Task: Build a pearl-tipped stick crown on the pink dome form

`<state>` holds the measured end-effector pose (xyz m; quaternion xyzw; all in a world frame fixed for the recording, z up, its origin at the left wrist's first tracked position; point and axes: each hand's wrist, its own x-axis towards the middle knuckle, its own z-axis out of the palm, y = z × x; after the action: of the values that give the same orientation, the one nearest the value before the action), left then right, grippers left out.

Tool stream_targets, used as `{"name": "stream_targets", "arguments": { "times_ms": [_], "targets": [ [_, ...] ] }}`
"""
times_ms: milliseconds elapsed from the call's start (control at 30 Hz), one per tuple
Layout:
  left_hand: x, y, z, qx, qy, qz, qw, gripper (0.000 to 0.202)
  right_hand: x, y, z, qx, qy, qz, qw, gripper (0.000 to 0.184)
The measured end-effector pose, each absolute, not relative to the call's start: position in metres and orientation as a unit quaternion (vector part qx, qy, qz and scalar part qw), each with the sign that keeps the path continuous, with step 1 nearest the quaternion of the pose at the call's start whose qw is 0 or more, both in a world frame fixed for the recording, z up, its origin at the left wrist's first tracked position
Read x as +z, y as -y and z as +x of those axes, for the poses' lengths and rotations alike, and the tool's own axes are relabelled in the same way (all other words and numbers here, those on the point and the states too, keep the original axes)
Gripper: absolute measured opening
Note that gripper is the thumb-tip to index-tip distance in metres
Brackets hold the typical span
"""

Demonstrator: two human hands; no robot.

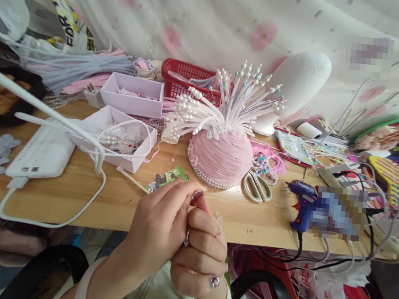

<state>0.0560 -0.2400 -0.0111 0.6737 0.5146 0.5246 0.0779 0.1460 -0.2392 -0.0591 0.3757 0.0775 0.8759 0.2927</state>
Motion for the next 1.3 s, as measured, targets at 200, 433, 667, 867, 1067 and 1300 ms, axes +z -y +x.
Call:
{"name": "stream_targets", "arguments": {
  "times_ms": [200, 433, 667, 867, 1067, 1300],
  "targets": [
    [-0.011, 0.240, 0.051, 0.539, -0.549, 0.633, 0.087, 0.020, -0.069, 0.242, 0.155, 0.913, -0.041, 0.274, 0.301, 0.075],
    [-0.005, 0.242, 0.039, 0.560, -0.511, 0.589, 0.279, 0.014, -0.052, 0.236, 0.163, 0.926, -0.012, 0.279, 0.253, 0.078],
    [-0.001, 0.237, 0.035, 0.503, -0.483, 0.689, 0.196, 0.016, -0.063, 0.238, 0.157, 0.911, -0.002, 0.305, 0.276, 0.078],
    [-0.005, 0.236, 0.043, 0.507, -0.489, 0.704, 0.088, 0.022, -0.073, 0.244, 0.163, 0.940, 0.043, 0.122, 0.315, 0.065],
    [-0.013, 0.239, 0.047, 0.522, -0.495, 0.694, 0.029, 0.023, -0.065, 0.247, 0.152, 0.908, -0.004, 0.211, 0.362, 0.064],
    [-0.005, 0.241, 0.043, 0.525, -0.504, 0.674, 0.126, 0.019, -0.049, 0.247, 0.143, 0.883, -0.059, 0.329, 0.329, 0.069]
  ]
}}
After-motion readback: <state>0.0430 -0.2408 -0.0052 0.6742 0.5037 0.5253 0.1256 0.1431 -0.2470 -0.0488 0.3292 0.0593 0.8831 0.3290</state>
